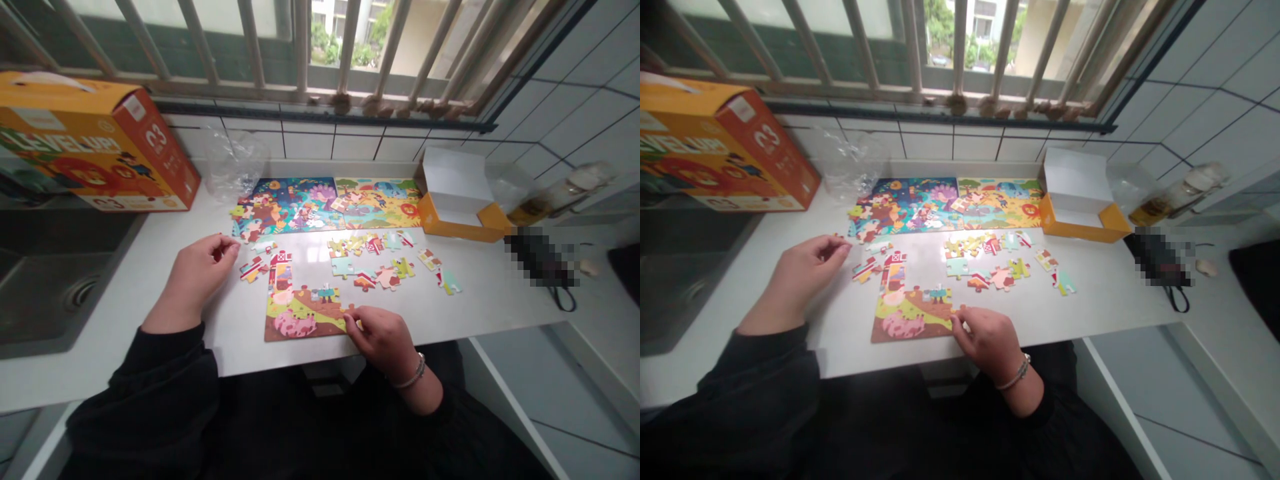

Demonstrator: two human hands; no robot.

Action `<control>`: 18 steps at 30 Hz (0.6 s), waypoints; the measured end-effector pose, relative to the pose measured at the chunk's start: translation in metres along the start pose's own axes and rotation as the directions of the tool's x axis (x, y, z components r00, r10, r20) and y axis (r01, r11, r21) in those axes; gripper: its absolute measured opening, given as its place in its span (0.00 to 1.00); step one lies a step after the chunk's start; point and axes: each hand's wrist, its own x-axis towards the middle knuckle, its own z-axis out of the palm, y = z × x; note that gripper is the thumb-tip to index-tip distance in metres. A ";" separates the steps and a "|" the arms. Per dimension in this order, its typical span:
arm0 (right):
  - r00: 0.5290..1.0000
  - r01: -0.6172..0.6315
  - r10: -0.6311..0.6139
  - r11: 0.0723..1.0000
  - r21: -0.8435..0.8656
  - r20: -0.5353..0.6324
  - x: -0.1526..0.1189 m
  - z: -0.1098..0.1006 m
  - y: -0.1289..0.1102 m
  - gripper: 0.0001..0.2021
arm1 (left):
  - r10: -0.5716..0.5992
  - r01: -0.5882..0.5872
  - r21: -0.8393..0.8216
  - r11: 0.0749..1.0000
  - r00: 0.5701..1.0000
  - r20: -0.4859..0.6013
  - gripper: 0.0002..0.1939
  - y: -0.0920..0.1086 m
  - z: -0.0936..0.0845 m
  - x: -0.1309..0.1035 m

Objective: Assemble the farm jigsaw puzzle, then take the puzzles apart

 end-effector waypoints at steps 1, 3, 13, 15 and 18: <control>1.000 0.000 0.000 1.000 0.003 0.002 0.000 0.000 0.000 0.15 | -0.015 0.015 -0.002 1.000 1.000 0.001 0.16 -0.003 -0.002 0.000; 1.000 0.004 -0.004 1.000 0.006 -0.001 -0.001 0.001 0.001 0.15 | -0.052 0.052 -0.005 0.999 0.999 0.008 0.16 -0.008 -0.004 -0.001; 1.000 0.012 -0.012 0.999 -0.032 -0.004 -0.001 0.000 0.000 0.17 | -0.386 0.360 -0.211 0.909 0.917 -0.096 0.15 -0.022 -0.004 0.000; 1.000 0.022 -0.022 0.999 -0.035 -0.007 -0.001 0.000 0.000 0.17 | -0.449 0.389 -0.308 0.868 0.880 -0.155 0.17 -0.024 -0.008 -0.001; 1.000 0.021 -0.022 0.999 -0.037 -0.005 -0.001 0.001 0.001 0.17 | -0.460 0.394 -0.306 0.867 0.868 -0.187 0.20 -0.028 -0.011 -0.002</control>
